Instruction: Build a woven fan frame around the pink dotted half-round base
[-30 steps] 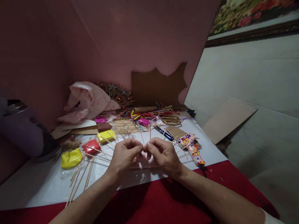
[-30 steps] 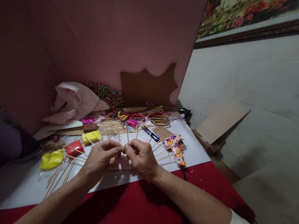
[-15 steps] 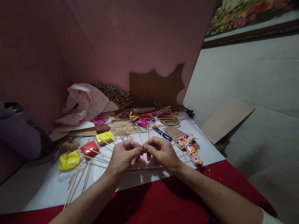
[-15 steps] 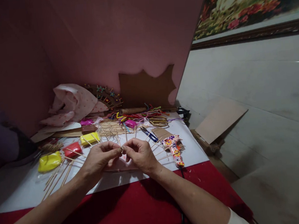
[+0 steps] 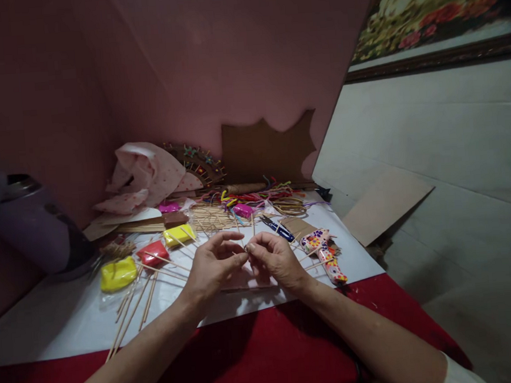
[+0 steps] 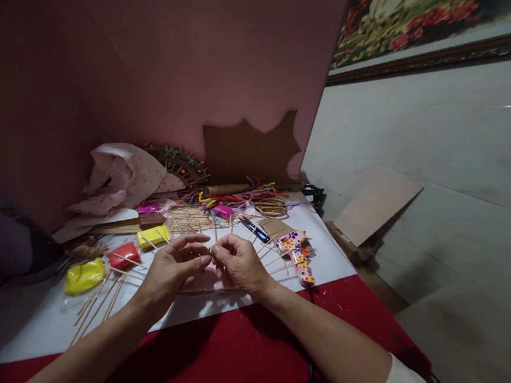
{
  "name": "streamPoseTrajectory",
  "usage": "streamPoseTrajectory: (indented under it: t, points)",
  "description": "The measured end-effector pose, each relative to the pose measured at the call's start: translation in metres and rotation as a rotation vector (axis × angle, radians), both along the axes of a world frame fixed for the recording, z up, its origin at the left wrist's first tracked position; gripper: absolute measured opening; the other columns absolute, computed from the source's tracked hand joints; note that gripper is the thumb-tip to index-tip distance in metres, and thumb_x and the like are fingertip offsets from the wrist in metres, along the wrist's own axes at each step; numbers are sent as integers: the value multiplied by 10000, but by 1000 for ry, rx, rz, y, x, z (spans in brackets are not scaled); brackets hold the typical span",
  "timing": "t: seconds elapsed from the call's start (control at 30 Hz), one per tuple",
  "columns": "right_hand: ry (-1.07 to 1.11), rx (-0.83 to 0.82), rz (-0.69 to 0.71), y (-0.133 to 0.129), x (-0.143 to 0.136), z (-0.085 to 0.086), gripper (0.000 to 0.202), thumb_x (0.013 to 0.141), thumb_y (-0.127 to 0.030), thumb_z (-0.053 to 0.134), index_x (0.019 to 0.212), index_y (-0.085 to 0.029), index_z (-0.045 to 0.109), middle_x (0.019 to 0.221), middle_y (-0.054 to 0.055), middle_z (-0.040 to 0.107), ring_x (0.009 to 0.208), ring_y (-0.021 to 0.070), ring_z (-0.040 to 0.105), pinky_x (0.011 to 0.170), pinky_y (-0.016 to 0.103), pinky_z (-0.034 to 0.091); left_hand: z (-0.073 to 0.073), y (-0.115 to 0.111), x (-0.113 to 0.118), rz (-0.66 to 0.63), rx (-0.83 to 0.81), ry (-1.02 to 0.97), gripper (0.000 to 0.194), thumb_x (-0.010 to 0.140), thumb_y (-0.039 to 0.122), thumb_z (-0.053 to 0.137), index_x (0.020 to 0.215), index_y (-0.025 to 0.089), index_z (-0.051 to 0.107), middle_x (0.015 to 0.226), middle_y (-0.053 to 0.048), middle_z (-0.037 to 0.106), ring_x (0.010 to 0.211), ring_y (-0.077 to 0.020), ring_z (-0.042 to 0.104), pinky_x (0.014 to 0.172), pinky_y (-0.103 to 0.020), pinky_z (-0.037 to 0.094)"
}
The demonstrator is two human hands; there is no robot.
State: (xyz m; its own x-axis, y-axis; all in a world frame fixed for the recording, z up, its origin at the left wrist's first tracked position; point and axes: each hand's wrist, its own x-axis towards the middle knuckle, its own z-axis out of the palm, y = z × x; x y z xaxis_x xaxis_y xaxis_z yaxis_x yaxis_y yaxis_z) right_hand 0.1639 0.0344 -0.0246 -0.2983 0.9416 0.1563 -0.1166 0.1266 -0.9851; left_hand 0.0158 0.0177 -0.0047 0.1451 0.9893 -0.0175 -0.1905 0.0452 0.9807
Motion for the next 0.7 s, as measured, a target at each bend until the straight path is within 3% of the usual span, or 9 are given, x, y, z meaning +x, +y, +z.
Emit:
streamPoseTrajectory:
  t: [0.07,0.2,0.4,0.57,0.7]
  points:
    - [-8,3,12,1,0,-2,285,761,-445,609,732,-178,512,490,-67,535,353,59,459,348,163,358,0,-2,0,-12,26,1,328,602,280,759,881,164,633,713,3,636,550,-106,580,504,-226,452]
    - [-27,-5,22,1,0,-3,294,751,-448,617,722,-173,517,487,-70,525,341,58,449,328,162,348,2,-4,0,43,67,74,214,669,320,704,734,139,610,655,5,594,502,-82,536,453,-197,427]
    - [-40,-42,-24,-1,-2,0,265,722,-398,634,667,-170,512,490,-65,532,325,54,438,310,163,342,2,-2,0,112,47,13,246,720,376,656,758,169,528,645,36,568,430,-53,459,389,-171,378]
    - [-52,-28,-32,-2,-2,1,247,715,-376,632,643,-170,516,496,-57,537,330,52,426,314,167,339,-1,1,-1,144,106,-2,227,733,355,651,725,165,526,592,35,543,502,-64,475,431,-153,385]
    - [-91,-30,-45,-3,1,6,260,787,-408,548,721,-158,568,506,-49,543,328,54,443,312,157,319,1,1,-1,131,62,27,242,700,374,677,744,171,551,560,51,517,425,-55,400,350,-154,317]
